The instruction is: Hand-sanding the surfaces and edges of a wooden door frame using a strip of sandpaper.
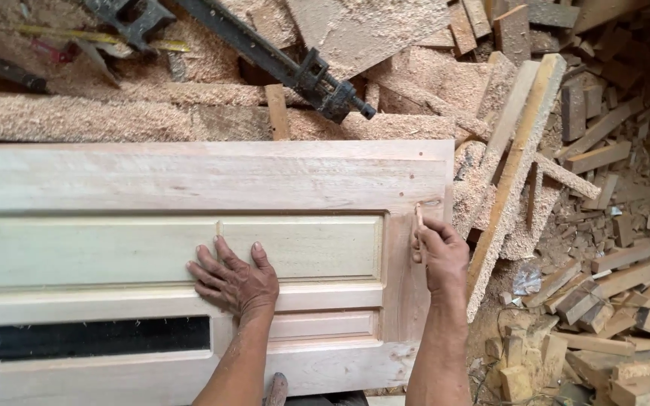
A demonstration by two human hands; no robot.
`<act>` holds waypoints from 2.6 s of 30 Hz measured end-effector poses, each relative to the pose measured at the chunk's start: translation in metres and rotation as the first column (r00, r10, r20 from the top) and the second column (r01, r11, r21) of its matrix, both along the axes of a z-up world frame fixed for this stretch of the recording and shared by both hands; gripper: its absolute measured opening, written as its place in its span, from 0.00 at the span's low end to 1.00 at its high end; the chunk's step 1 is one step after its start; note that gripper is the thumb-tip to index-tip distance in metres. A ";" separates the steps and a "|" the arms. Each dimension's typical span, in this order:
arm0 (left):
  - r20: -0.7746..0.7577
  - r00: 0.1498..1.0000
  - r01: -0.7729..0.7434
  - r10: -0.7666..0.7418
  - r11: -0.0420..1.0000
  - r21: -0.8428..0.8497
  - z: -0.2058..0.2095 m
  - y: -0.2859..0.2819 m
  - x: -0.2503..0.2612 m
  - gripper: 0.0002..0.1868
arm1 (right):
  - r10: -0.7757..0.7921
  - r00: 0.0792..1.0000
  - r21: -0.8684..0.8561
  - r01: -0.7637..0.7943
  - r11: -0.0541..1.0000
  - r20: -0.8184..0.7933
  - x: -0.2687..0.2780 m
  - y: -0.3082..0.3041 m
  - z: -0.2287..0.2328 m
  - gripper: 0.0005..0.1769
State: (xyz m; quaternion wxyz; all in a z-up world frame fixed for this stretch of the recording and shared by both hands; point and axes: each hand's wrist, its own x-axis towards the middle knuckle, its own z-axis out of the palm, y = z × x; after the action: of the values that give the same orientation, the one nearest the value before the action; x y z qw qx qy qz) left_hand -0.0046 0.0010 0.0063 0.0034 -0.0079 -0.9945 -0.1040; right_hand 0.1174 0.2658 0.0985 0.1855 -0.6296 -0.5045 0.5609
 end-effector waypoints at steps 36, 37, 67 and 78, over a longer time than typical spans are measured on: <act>0.090 0.996 0.016 -0.012 0.999 -0.043 0.004 -0.001 0.002 0.35 | -0.503 0.707 -0.328 0.384 0.863 -0.497 0.204 -0.047 -0.069 0.10; 0.096 0.995 0.032 -0.028 0.998 -0.046 0.006 -0.001 0.002 0.35 | -0.516 0.702 -0.328 0.399 0.856 -0.491 0.213 -0.050 -0.068 0.10; 0.230 0.965 -0.102 0.130 0.986 -0.131 0.002 -0.001 0.001 0.37 | -0.534 0.697 -0.432 0.342 0.835 -0.479 0.357 -0.147 -0.064 0.08; 0.177 0.977 -0.084 0.118 0.978 -0.189 -0.006 -0.001 -0.002 0.39 | -0.448 0.804 -0.401 0.289 0.869 -0.391 0.353 -0.163 -0.035 0.15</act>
State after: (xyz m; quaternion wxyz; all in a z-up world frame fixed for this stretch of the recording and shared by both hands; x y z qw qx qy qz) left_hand -0.0065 0.0004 0.0001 -0.0857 0.0525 -0.9949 -0.0133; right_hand 0.4701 0.1027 0.0633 0.3043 -0.5822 -0.2115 0.7237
